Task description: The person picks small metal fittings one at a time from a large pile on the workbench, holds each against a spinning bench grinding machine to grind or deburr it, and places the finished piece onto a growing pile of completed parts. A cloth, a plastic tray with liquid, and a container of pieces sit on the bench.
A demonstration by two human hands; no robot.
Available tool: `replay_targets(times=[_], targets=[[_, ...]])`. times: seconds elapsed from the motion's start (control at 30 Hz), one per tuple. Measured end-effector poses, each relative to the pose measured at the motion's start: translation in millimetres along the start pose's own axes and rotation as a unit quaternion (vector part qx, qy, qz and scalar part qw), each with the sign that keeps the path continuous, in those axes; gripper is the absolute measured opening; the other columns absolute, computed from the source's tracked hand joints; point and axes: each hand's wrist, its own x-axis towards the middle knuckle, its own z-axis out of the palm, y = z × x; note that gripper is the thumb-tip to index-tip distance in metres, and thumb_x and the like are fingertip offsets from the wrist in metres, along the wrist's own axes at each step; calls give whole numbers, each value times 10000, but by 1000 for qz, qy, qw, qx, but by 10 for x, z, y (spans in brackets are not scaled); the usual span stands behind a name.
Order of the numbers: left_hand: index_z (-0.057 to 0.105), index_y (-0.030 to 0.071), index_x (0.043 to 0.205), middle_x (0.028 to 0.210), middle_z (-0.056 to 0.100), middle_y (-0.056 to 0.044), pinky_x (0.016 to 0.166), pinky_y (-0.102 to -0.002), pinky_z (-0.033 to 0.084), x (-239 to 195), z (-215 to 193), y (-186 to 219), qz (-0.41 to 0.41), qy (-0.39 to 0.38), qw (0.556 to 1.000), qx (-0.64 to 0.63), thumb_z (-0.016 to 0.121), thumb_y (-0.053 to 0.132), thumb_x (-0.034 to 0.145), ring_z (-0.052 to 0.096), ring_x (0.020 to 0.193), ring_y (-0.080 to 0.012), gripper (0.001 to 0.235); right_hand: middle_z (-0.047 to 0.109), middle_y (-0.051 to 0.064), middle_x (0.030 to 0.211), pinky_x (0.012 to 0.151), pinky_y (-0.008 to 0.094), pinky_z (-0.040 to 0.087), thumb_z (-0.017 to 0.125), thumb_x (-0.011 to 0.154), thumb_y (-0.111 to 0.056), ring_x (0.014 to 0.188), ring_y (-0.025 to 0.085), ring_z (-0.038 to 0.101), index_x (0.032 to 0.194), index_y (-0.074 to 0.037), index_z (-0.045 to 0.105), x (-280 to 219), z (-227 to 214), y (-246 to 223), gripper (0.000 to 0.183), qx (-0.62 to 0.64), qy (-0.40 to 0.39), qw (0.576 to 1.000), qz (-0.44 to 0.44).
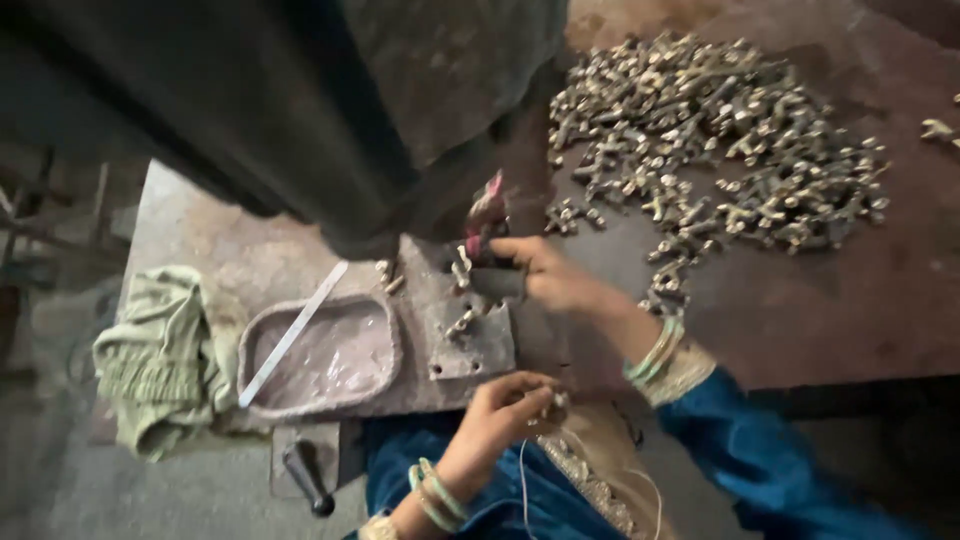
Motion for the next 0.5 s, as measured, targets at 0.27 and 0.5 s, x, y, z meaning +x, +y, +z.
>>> replay_targets(times=[0.27, 0.5], targets=[[650, 110, 1295, 1111, 682, -61, 864, -384, 570, -122, -222, 773, 555, 115, 643, 515, 651, 96, 803, 674, 1037, -251, 493, 721, 9, 1157, 885, 280, 551, 645, 989, -127, 1015, 92, 656, 1391, -22, 609, 6, 25, -140, 417, -46, -2, 998, 46], [660, 68, 1347, 1244, 630, -117, 874, -390, 575, -192, -189, 633, 349, 69, 758, 547, 595, 59, 830, 642, 1094, -270, 521, 670, 19, 1286, 1006, 279, 509, 636, 1006, -95, 1154, 86, 611, 1444, -7, 563, 30, -75, 124, 452, -28, -15, 999, -18]])
